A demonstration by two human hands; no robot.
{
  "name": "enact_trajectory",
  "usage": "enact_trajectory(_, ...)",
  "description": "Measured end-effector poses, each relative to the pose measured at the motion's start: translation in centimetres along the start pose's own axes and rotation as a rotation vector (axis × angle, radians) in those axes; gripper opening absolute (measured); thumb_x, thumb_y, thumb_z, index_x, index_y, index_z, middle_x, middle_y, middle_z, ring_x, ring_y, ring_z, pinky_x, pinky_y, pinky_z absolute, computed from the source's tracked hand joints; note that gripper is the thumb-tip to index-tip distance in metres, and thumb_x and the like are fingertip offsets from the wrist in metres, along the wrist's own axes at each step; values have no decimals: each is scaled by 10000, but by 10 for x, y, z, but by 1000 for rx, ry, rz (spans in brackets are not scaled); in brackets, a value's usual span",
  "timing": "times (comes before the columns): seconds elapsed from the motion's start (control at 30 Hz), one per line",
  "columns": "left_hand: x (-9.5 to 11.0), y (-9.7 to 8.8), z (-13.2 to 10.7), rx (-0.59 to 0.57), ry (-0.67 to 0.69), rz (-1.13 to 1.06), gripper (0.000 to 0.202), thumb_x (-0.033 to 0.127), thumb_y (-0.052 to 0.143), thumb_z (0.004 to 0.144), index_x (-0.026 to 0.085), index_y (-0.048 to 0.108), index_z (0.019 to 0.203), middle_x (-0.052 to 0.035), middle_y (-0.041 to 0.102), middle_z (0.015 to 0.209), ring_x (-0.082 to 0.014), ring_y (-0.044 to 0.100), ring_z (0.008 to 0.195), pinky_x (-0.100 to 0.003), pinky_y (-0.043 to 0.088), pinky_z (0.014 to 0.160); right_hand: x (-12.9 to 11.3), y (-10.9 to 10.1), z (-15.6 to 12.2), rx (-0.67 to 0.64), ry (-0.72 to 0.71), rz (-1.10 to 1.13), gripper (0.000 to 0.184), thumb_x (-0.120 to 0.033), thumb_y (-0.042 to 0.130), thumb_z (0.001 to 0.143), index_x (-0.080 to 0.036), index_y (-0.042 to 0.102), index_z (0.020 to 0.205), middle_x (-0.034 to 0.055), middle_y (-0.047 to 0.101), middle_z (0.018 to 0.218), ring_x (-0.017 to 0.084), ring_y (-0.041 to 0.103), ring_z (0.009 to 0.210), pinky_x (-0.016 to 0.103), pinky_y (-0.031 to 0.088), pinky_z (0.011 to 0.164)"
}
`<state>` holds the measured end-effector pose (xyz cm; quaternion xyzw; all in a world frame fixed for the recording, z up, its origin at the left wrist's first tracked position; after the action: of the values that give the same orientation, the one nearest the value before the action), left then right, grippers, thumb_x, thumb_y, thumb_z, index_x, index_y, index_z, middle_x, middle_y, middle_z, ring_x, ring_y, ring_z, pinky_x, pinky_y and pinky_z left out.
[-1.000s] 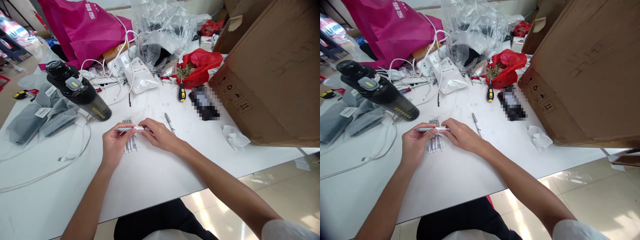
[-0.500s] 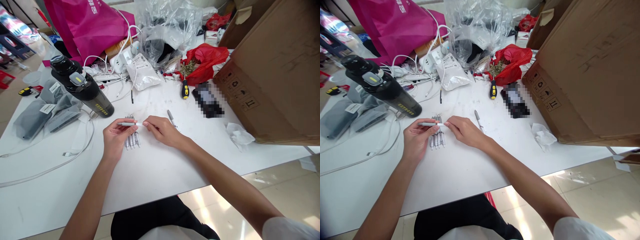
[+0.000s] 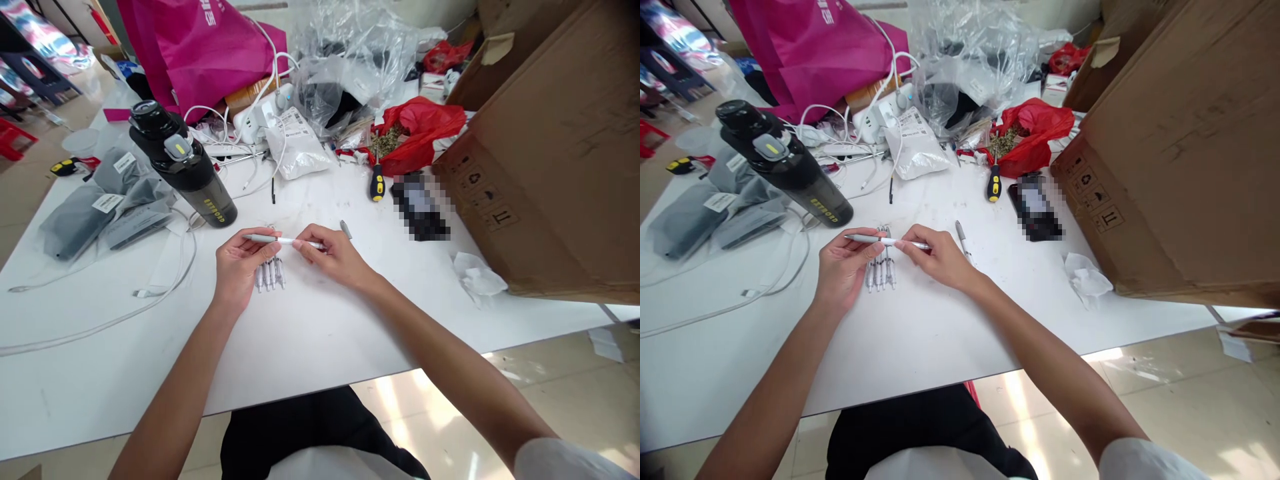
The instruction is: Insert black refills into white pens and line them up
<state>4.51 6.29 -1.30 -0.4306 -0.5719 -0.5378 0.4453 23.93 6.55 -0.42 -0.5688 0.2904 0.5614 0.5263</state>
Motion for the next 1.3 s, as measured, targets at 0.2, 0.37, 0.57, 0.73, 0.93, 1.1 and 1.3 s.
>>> enact_trajectory(0.2,2,0,-1,9,6,8,389,328,1065,670,221,833,963,-78,854,1063,-279,809,1078,-428,631,992,4,-3,2,37,40,124,552,-760,798,950,-220,735,1044,-16,671,793,137,530,683,281,407,615)
enact_trajectory(0.37,3,1,-1,12,19,-16,349,305,1060,671,227,848,937,-69,854,1042,-249,797,1018,-404,637,954,5,-5,3,44,90,102,615,-792,720,989,-198,742,834,-27,561,636,120,438,590,289,339,549)
enact_trajectory(0.57,6,-4,1,29,35,35,322,320,1058,678,228,877,928,-53,848,999,-195,757,865,-346,630,836,6,-10,5,124,56,259,530,-686,908,882,-219,763,1088,-28,660,790,113,540,634,273,450,579)
enact_trajectory(0.73,11,-5,2,-16,96,222,307,370,1042,727,224,930,973,-69,857,952,-208,750,835,-333,597,765,7,-14,8,137,6,390,529,-664,887,919,-238,761,1206,-22,675,807,125,558,629,291,472,562)
enact_trajectory(0.93,10,0,-5,-6,180,330,263,411,1013,806,250,944,1002,-62,877,978,-212,754,850,-336,593,779,7,-22,10,240,-90,403,422,-601,910,928,-246,682,910,-16,683,852,122,601,691,281,528,611)
enact_trajectory(1.1,5,6,-8,-56,79,257,330,496,1009,803,238,938,996,-67,869,891,-229,791,818,-344,618,772,4,-11,11,95,-113,476,506,-571,911,941,-307,717,1327,56,825,1249,235,784,1184,379,674,956)
enact_trajectory(1.3,9,14,-18,-36,137,326,209,402,1006,806,280,942,963,-46,888,946,-244,818,855,-356,640,794,4,-19,7,258,-123,468,361,-515,970,890,-280,724,1011,-10,791,926,214,831,964,368,677,903)
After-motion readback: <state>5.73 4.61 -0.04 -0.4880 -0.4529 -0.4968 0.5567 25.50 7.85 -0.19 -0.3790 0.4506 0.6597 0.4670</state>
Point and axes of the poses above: each hand's wrist, its own z-axis towards the middle knuckle, its own y-axis out of the palm, x = y × z, the point moved 7 cm from there along z, towards the middle knuckle
